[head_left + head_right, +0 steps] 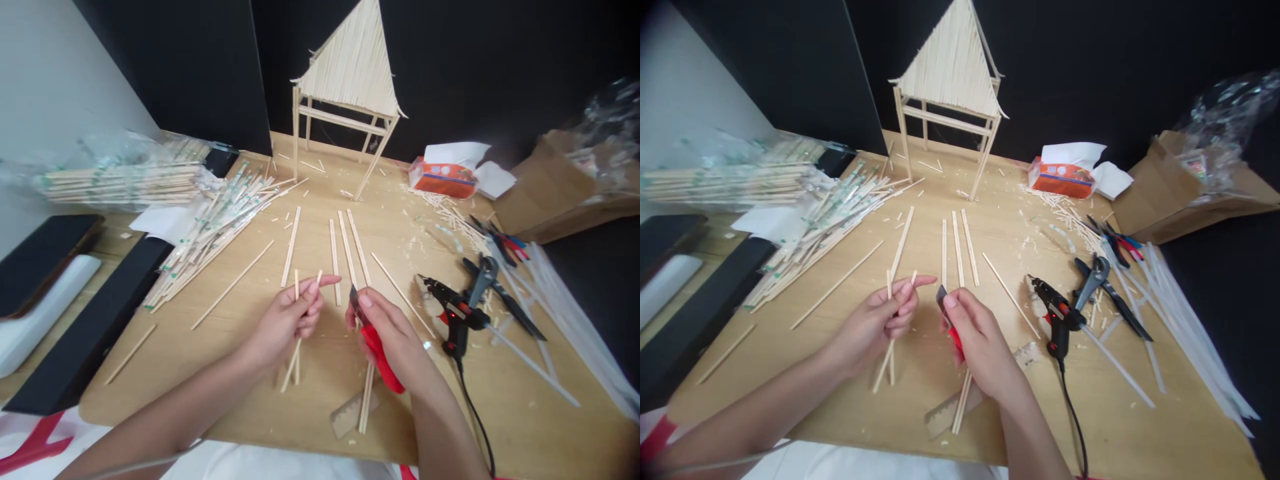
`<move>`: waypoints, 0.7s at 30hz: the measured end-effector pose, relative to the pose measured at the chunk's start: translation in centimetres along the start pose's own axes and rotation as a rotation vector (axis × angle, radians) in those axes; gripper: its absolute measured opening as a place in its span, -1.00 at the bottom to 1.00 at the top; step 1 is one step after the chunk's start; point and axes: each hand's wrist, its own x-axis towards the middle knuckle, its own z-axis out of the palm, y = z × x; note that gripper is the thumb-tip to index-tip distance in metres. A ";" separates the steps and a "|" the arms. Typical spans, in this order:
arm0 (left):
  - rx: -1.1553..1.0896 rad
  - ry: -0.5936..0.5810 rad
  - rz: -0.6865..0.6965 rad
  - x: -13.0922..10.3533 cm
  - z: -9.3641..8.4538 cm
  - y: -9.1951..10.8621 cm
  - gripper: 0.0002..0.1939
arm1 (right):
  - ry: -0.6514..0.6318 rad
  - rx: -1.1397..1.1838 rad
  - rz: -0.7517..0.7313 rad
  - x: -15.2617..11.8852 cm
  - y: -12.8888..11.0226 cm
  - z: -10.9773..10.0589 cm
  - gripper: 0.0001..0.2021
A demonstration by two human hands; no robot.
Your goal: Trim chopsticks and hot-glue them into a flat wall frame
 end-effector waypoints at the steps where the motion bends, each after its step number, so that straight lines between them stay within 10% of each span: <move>1: 0.062 -0.023 -0.033 -0.2 0.2 -0.2 -0.70 | 0.010 -0.019 -0.032 -0.1 -0.1 -0.3 -0.68; 21: 0.620 -0.116 0.037 -2.4 1.0 -0.1 -0.67 | -0.105 -0.349 -0.144 -1.0 -0.6 -0.2 -0.67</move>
